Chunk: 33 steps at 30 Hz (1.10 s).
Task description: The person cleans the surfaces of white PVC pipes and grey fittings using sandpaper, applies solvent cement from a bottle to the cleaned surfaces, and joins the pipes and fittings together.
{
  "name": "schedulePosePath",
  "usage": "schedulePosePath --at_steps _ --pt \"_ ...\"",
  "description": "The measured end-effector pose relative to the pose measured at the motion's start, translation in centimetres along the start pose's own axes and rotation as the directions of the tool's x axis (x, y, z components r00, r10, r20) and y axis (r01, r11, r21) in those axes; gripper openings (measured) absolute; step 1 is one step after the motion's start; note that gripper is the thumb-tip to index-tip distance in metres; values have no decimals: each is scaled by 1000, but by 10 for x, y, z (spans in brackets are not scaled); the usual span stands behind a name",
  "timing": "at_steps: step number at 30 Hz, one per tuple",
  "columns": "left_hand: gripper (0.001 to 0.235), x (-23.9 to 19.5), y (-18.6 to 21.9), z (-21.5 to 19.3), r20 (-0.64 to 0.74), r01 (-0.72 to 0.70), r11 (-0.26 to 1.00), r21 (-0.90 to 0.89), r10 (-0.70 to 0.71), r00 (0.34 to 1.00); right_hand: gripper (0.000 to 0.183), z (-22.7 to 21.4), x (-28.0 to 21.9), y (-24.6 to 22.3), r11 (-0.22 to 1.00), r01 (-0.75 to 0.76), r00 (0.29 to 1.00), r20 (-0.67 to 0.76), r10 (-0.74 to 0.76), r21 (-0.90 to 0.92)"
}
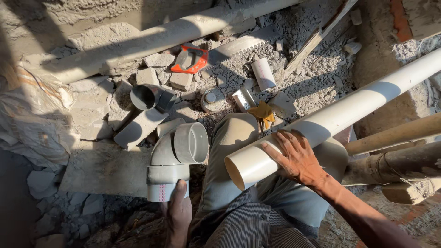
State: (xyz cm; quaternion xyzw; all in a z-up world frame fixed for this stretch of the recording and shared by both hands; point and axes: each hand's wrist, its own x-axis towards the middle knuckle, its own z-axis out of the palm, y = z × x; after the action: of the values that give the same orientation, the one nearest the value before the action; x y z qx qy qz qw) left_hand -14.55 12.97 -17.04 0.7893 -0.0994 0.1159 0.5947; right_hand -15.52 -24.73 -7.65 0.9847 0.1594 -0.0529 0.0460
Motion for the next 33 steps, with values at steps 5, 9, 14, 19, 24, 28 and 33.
schedulePosePath --at_steps 5,9,14,19,24,28,33 --pt "45 45 72 10 100 301 842 -448 -288 953 122 -26 39 31 986 -57 991 130 36 157" --pt "44 56 87 28 153 221 940 -258 -186 971 119 -47 75 53 982 87 994 -84 -74 170" --pt "43 52 91 57 178 184 961 -205 -148 973 101 -54 97 61 991 122 957 -272 -103 51" --pt "42 82 91 62 175 111 977 -180 -79 981 100 -75 114 78 986 165 893 -425 -148 4" --pt "41 108 106 63 128 68 980 -188 -44 991 123 -95 122 80 987 162 921 -361 -144 20" --pt "41 103 115 55 115 71 984 -163 -52 992 127 -78 121 80 993 114 956 -274 -100 35" --pt "40 99 115 59 122 53 987 -150 -35 992 112 -57 121 77 984 177 898 -408 -166 -10"
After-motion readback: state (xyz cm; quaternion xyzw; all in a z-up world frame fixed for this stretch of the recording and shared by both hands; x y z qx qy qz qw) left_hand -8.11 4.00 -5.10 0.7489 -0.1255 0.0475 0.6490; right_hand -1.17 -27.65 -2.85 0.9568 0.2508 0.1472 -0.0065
